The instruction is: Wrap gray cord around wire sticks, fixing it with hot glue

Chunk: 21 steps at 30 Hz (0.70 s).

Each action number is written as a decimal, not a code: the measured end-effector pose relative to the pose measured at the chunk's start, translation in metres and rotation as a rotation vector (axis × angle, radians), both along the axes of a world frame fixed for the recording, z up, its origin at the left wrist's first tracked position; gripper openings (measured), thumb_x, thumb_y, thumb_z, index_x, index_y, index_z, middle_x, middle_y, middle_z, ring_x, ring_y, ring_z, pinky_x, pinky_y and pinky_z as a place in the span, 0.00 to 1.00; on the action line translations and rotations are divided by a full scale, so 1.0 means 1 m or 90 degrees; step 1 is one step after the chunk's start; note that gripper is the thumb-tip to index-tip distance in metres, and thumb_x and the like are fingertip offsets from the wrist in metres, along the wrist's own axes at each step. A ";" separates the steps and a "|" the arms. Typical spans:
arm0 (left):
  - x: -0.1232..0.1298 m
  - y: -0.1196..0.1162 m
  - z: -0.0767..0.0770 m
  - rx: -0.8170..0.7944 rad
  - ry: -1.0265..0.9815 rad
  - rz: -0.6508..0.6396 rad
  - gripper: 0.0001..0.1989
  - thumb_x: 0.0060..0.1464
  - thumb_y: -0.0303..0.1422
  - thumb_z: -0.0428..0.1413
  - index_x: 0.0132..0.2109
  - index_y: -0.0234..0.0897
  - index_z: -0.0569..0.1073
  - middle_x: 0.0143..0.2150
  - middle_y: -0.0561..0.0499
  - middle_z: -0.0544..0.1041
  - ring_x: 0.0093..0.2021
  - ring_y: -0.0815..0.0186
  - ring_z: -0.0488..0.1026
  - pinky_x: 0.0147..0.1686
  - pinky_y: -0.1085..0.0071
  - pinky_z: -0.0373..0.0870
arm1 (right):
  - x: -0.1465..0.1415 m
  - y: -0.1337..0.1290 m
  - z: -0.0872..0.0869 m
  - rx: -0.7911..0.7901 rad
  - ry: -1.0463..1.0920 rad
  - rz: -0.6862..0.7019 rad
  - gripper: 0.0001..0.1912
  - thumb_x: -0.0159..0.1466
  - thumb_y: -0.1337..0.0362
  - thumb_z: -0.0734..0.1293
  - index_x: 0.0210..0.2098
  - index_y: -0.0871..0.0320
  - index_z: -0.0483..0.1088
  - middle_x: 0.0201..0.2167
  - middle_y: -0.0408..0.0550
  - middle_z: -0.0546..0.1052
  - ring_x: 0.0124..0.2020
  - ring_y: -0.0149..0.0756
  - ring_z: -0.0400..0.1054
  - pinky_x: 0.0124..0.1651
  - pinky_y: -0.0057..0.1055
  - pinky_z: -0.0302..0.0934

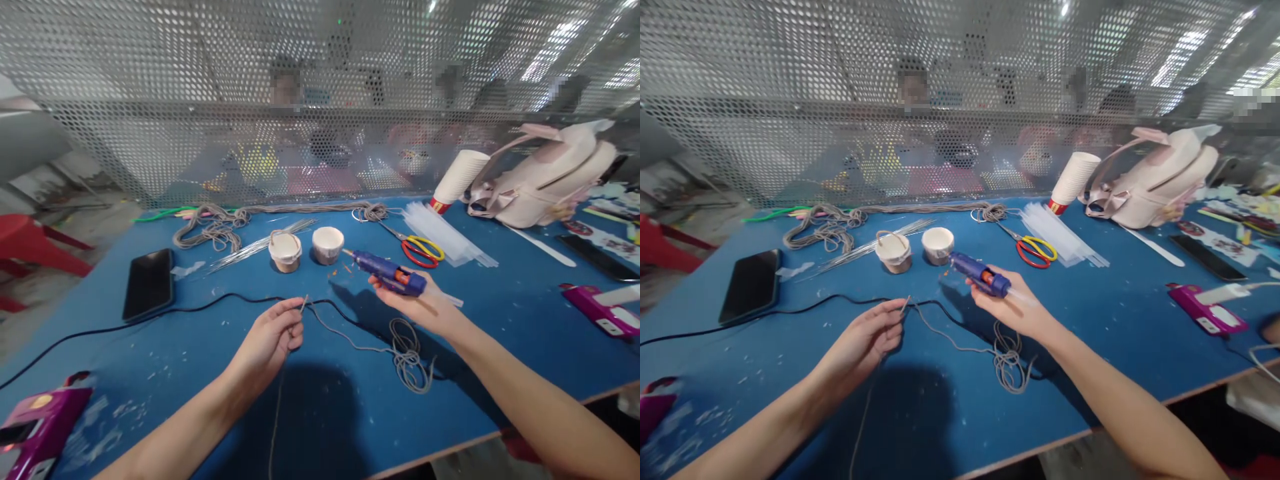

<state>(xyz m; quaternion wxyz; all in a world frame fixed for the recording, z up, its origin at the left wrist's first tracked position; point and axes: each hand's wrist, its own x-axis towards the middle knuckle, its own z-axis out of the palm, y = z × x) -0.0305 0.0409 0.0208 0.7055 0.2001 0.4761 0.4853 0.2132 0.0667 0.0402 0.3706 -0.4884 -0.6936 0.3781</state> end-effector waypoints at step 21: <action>0.007 -0.017 0.007 -0.013 0.094 -0.144 0.09 0.43 0.30 0.62 0.32 0.35 0.70 0.18 0.58 0.65 0.18 0.75 0.56 0.17 0.79 0.51 | -0.068 -0.018 -0.021 -0.266 0.213 0.016 0.07 0.56 0.61 0.65 0.28 0.58 0.65 0.22 0.39 0.67 0.23 0.28 0.62 0.30 0.26 0.59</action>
